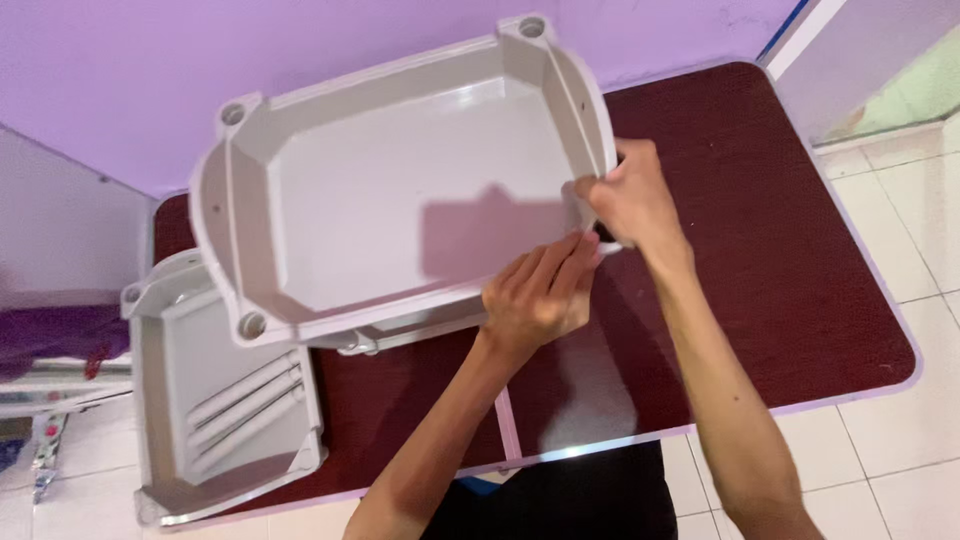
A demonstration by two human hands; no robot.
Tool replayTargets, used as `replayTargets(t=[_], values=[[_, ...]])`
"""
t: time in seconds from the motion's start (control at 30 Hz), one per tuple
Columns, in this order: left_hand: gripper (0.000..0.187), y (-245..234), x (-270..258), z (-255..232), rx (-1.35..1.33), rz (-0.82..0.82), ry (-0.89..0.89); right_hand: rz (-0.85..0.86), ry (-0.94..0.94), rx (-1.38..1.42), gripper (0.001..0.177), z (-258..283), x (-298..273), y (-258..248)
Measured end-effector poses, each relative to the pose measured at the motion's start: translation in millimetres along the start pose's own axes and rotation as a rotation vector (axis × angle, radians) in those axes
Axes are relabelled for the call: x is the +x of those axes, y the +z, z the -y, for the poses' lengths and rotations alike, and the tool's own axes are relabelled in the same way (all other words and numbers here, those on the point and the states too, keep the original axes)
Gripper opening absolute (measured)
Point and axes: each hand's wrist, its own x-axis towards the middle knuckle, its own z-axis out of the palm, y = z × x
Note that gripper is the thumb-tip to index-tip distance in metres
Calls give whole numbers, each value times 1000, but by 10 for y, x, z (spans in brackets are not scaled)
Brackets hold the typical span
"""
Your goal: The person wipes the interior and edges of a white plastic storage unit with a patterned cloth, then cleans a white cylindrical rod. The unit is placed on a maroon table in a room with light purple walls.
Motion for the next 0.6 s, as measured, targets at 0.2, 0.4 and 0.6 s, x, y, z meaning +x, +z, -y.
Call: replayTargets(t=[0.2,0.4,0.6], values=[[16,-37,46,76,-83,8,18,-50,-163,-49,37,1,54,-15],[29,-78,7,80,39,201,-11,219,92,131,64,-53,-24,-31],[63,17,-319,-94,241,147,-103,143,171,-25,63,1,-179,-57]])
